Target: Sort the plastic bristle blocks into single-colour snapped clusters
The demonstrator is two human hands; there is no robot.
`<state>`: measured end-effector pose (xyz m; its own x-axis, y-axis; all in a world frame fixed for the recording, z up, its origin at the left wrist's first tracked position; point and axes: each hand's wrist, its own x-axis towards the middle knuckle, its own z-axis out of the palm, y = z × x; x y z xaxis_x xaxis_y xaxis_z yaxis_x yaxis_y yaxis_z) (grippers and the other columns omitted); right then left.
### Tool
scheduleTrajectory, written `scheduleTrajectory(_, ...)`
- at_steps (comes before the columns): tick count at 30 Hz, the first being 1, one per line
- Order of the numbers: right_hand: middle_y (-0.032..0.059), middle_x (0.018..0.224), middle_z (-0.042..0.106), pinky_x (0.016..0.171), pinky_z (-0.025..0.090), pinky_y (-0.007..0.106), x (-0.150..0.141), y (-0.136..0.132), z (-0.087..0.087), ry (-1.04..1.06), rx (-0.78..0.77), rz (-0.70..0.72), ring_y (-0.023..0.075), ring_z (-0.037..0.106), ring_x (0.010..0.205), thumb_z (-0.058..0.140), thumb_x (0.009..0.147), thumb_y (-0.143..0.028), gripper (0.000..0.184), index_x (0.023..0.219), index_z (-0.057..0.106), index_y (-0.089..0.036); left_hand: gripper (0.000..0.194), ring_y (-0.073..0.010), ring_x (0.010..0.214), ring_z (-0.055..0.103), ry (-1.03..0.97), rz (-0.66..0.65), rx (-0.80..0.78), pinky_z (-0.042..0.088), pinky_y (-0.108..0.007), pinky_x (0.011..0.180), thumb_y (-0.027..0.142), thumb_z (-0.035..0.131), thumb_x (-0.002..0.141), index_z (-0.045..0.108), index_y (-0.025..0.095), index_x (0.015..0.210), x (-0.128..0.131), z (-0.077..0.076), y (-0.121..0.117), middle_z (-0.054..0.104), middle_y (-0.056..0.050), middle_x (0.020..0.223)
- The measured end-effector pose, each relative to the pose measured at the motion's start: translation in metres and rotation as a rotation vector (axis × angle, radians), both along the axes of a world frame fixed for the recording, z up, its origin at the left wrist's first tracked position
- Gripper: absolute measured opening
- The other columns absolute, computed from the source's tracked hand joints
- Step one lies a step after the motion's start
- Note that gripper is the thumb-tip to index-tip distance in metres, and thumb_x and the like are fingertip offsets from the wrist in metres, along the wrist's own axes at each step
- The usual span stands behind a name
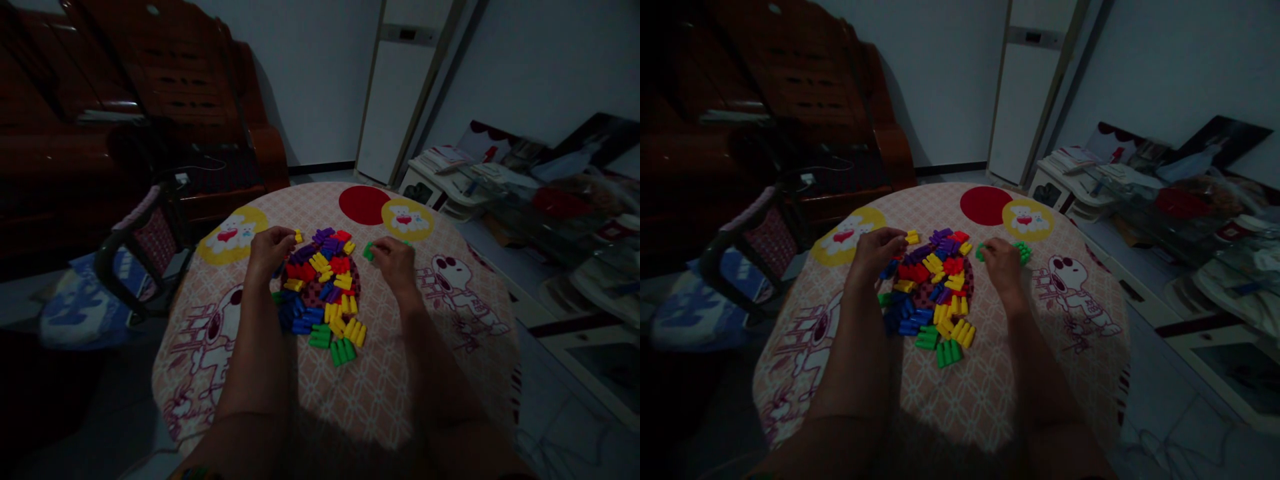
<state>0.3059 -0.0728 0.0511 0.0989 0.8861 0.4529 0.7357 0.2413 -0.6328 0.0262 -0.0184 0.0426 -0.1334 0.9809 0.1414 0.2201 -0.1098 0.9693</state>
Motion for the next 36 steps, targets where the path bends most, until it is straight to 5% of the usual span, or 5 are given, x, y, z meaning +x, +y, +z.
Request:
scheduleTrajectory(9,0.0080,0.082,0.070,0.076,0.043,0.032,0.049,0.008,-0.021,-0.264,-0.003,-0.296,0.0200,0.061,0.078,0.060,0.081,-0.017,0.010,0.077,0.069,-0.018,0.027,-0.0152,0.060,0.064,0.001,-0.021,0.017,0.050,-0.024,0.057,0.034,0.069,0.068,0.074,0.015,0.087,0.004,-0.003,0.001,0.071,-0.004,0.069)
scheduleTrajectory(24,0.0093,0.087,0.066,0.070,0.036,0.030,0.037,0.003,-0.019,-0.432,-0.051,-0.308,0.0194,0.055,0.079,0.057,0.089,-0.019,0.016,0.080,0.070,-0.017,0.027,-0.0174,0.065,0.068,0.007,0.009,0.014,0.056,-0.026,0.060,0.033,0.068,0.069,0.073,0.014,0.088,-0.004,0.003,-0.003,0.071,-0.004,0.069)
scheduleTrajectory(27,0.0084,0.085,0.068,0.072,0.038,0.029,0.021,0.000,-0.004,-0.312,-0.044,-0.175,0.0189,0.058,0.080,0.059,0.087,-0.018,0.014,0.077,0.070,-0.017,0.028,-0.0180,0.066,0.069,-0.003,0.029,0.013,0.057,-0.027,0.062,0.032,0.068,0.070,0.073,0.014,0.090,-0.007,0.003,-0.003,0.071,-0.004,0.071)
scheduleTrajectory(31,0.0025,0.074,0.068,0.068,0.036,0.026,-0.014,-0.016,0.019,-0.214,-0.265,0.287,0.0145,0.059,0.071,0.062,0.083,-0.014,0.014,0.073,0.070,-0.016,0.028,-0.0168,0.066,0.068,0.031,0.044,0.033,0.055,-0.025,0.062,0.032,0.067,0.070,0.074,0.014,0.090,-0.008,0.003,-0.003,0.072,-0.004,0.073)
scheduleTrajectory(36,0.0023,0.075,0.070,0.067,0.033,0.025,-0.060,-0.044,0.031,-0.432,-0.450,0.697,0.0146,0.060,0.075,0.065,0.082,-0.014,0.009,0.079,0.074,-0.016,0.028,-0.0158,0.063,0.067,0.043,0.049,0.020,0.053,-0.024,0.059,0.030,0.066,0.070,0.074,0.013,0.090,-0.008,0.004,-0.003,0.072,-0.004,0.072)
